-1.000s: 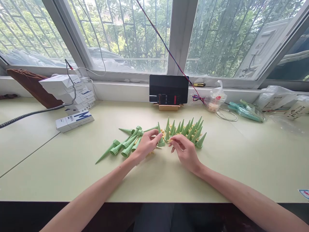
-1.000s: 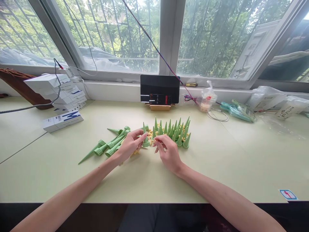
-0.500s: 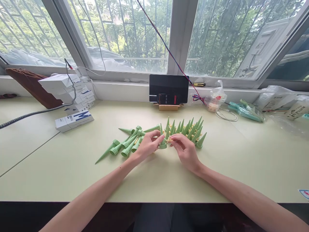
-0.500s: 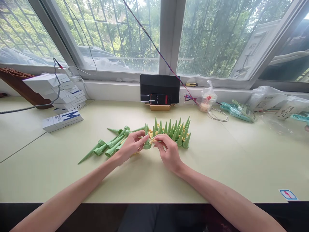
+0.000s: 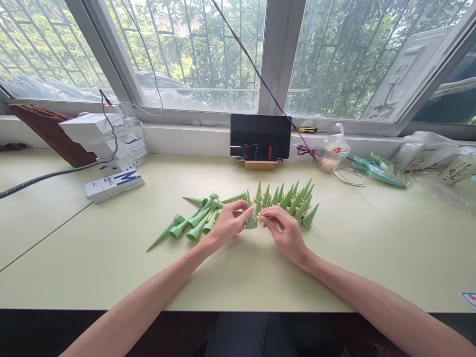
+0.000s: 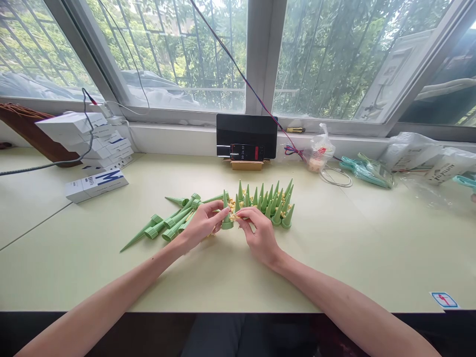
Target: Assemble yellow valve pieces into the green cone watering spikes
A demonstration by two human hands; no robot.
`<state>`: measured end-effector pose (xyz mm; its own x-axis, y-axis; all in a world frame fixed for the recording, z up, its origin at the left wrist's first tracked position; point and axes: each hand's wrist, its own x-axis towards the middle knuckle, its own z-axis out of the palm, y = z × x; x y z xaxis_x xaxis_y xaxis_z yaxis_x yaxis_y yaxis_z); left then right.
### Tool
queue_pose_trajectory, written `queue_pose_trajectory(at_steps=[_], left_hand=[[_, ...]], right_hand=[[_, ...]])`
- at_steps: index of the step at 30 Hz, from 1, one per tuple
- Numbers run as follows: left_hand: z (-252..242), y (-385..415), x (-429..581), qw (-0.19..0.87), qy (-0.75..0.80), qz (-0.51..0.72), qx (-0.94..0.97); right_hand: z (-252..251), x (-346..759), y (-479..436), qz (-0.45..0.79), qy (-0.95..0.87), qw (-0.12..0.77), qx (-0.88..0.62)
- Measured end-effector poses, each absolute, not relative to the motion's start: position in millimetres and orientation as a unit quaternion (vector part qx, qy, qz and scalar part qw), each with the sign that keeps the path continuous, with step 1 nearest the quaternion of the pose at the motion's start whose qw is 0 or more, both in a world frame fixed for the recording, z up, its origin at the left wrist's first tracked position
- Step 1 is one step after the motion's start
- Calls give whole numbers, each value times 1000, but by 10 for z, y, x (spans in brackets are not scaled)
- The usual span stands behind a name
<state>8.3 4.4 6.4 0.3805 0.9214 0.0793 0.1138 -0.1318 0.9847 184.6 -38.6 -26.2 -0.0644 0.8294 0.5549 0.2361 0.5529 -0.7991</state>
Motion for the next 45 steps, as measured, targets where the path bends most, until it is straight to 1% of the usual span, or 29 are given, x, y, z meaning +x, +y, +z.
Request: queue_pose_trajectory(at_steps=[19, 27, 45], left_hand=[[28, 46, 66, 506, 409, 383, 656], [2, 59, 79, 492, 389, 392, 673], [-30, 65, 79, 456, 369, 393, 708]], right_hand=[[-274, 1872, -369, 246, -687, 545, -414], [-289, 1871, -365, 246, -686, 532, -431], [-296, 1879, -377, 233, -699, 482, -474]])
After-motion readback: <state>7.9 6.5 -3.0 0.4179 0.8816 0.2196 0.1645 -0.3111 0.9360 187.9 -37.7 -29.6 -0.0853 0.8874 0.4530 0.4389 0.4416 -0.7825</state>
